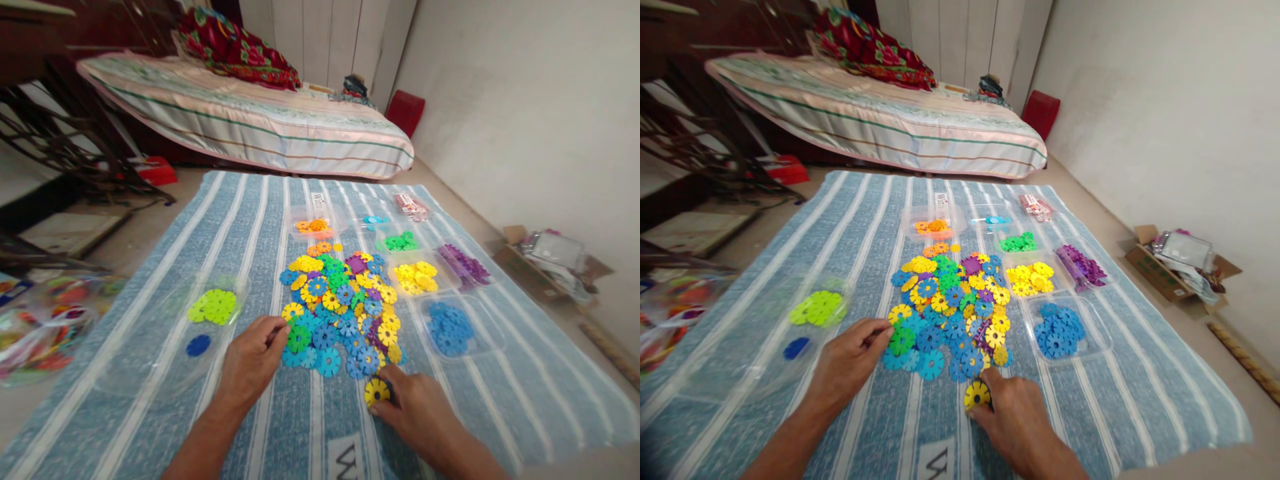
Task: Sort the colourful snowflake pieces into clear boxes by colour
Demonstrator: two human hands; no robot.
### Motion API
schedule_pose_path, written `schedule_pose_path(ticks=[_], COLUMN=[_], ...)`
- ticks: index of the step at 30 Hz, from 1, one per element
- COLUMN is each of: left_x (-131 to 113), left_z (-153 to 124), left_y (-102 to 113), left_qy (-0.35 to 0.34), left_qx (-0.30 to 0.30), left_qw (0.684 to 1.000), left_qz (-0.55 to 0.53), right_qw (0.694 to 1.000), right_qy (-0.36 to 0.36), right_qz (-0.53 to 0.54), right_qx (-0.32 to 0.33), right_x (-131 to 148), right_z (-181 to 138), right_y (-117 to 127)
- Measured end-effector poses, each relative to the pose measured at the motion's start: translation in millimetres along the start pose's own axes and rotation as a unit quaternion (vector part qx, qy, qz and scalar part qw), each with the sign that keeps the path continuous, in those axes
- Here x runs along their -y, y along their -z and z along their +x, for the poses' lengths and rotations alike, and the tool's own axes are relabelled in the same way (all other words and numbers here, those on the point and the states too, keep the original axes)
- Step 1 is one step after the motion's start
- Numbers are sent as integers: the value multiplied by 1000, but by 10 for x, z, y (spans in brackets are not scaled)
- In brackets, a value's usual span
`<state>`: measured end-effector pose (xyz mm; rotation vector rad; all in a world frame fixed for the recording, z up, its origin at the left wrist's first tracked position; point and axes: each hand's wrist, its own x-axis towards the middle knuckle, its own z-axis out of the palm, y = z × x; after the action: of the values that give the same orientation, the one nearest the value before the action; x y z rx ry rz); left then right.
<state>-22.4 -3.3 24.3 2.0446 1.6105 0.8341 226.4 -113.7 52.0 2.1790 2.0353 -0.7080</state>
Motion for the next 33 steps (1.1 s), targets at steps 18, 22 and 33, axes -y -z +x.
schedule_pose_path(ticks=[18, 22, 33], left_x=[36, 30, 24], left_z=[33, 30, 27], left_y=[11, 18, 19], left_qy=[-9, -10, 4], left_qx=[-2, -4, -1], left_qw=[1000, 1000, 1000], left_qz=[-8, -2, 0], right_qw=[972, 916, 998], right_qy=[91, 59, 9], right_qz=[165, 119, -20], right_qx=[-141, -378, -63], right_x=[-49, -205, -38], right_z=[117, 254, 25], right_y=[81, 540, 266])
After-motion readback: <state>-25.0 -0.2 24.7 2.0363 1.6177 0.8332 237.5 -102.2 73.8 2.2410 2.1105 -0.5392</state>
